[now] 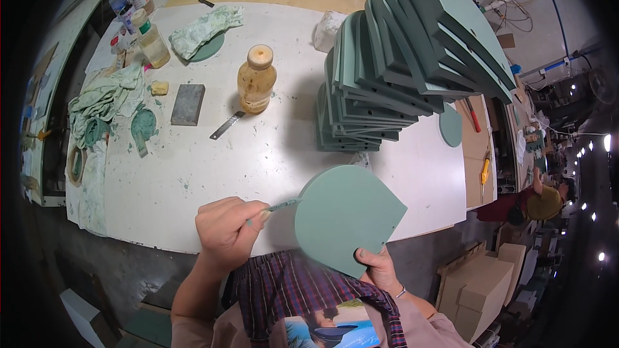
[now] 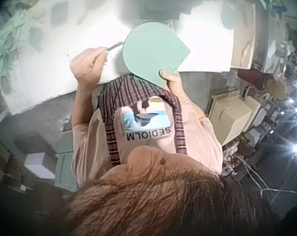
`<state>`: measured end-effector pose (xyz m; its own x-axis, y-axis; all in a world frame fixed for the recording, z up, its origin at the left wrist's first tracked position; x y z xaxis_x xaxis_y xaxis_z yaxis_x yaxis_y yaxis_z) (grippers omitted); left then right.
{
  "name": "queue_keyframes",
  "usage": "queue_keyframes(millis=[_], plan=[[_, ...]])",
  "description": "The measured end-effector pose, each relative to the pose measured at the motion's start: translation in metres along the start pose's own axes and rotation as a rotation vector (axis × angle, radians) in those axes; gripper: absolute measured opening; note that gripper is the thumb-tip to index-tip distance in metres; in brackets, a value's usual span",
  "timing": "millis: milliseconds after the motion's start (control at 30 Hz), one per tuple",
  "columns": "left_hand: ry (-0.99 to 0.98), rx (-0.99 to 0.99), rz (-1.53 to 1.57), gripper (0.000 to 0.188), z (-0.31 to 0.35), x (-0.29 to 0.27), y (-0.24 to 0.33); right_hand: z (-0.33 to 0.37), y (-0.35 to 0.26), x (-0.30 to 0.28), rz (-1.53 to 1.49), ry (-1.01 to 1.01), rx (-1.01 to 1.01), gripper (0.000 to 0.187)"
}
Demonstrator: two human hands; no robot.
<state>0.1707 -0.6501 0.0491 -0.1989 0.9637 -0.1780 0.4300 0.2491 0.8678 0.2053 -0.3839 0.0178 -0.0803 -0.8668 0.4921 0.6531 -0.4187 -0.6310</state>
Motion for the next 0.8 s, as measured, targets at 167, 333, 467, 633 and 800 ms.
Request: queue_keyframes(millis=[167,333,467,633,800], plan=[[0.013,-0.057,0.054,0.003,0.0009,0.0029,-0.0005,0.0007,0.0010,0.0010,-0.011,0.024,-0.001,0.055],[0.031,-0.106,0.069,0.002,0.0025,0.0059,-0.0040,0.0015,0.0005,0.0020,-0.008,0.030,-0.013,0.056],[0.042,-0.087,0.015,0.003,0.0000,0.0041,-0.0036,-0.0002,0.0007,0.0006,-0.010,0.023,-0.002,0.057],[0.033,-0.046,0.063,0.005,0.0027,0.0078,-0.0044,0.0013,0.0002,0.0027,-0.027,0.028,-0.008,0.058],[0.024,0.011,-0.051,0.004,-0.0003,0.0052,-0.0041,0.0009,-0.0018,0.0052,-0.034,0.042,-0.016,0.058]])
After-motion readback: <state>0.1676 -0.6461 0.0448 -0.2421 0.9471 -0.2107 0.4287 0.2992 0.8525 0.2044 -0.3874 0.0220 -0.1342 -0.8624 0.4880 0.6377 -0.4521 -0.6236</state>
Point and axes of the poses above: each hand's wrist, its own z-axis away from the middle knuckle, its own x-axis out of the palm, y = z × x, the point moved 2 cm from there along -z, towards the middle knuckle, and after that the axes turned 12 degrees about z, right-handed, at the moved point
